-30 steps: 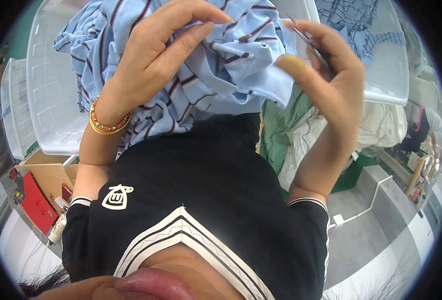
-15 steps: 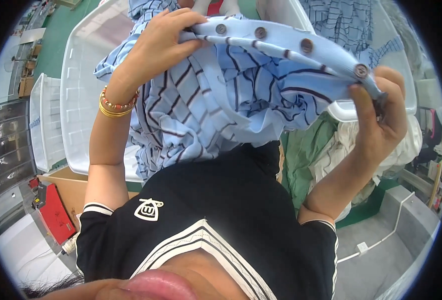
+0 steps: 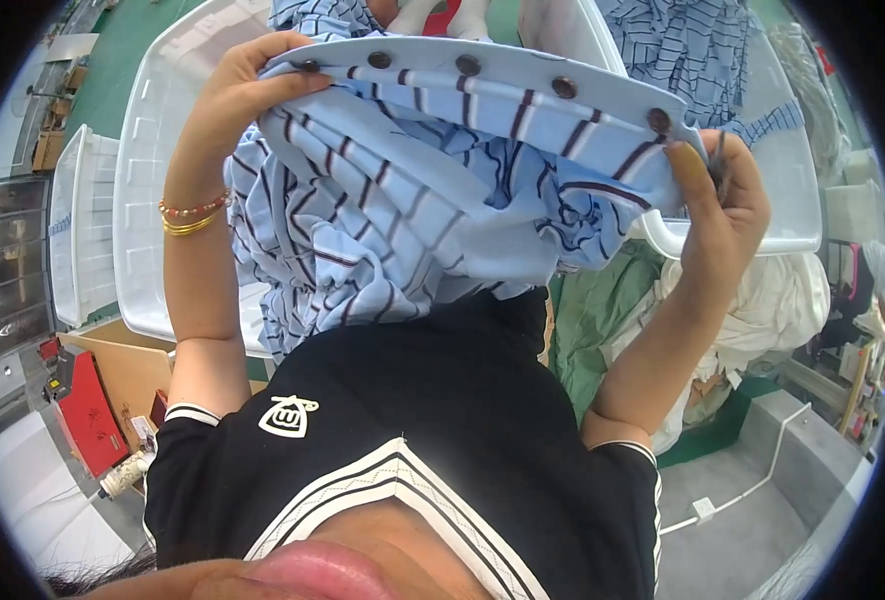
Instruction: The person trims loose threads from a shirt using snips, picks up and unfolds shirts from a bin, and cuts stray threads around the buttons and collars with the snips.
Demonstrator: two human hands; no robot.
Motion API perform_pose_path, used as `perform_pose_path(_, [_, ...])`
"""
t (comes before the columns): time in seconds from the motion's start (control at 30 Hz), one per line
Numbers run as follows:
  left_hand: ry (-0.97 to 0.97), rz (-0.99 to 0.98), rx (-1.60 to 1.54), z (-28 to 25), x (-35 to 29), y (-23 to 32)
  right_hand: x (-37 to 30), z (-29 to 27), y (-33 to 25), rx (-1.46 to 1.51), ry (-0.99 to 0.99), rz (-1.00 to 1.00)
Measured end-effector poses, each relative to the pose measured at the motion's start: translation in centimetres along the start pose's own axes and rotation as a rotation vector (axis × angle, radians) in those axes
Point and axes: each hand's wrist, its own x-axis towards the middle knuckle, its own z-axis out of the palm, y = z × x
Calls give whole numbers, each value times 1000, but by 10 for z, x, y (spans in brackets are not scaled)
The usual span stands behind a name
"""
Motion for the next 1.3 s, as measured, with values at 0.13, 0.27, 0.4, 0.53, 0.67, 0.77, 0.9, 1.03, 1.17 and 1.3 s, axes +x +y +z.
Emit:
perform_pose_path(0.13, [113, -16, -4, 2, -9, -20, -11, 33, 4, -24, -3, -55])
perform_pose_path(0.27, [504, 291, 869, 37, -24, -5, -31, 67, -8, -265, -408, -343])
perform_pose_path(0.4, [527, 465, 342, 93, -64, 38, -54, 76, -14, -465, -471, -517])
perform_pose_path(0.53, [-52, -159, -117, 115, -82, 51, -67, 70, -8, -521, -418, -525])
perform_pose_path(0.67, [-121, -254, -231, 123, -67, 38, -80, 70, -3, -549, -442, -516])
perform_pose_path(0.77, [-108, -238, -27, 134, -55, 34, -91, 73, 5, -563, -436, -509])
perform_pose_path(0.9, [-152, -131, -76, 135, -55, 19, -95, 72, 2, -546, -439, -507])
perform_pose_path(1.03, [-113, -462, -570, 128, -56, 33, -94, 71, -1, -475, -400, -514])
perform_pose_path(1.17, [16, -323, -695, 134, -63, 19, -93, 72, -8, -184, -401, -290])
perform_pose_path(1.3, [90, -212, -653, 136, -63, 11, -85, 68, -19, -96, -343, -114])
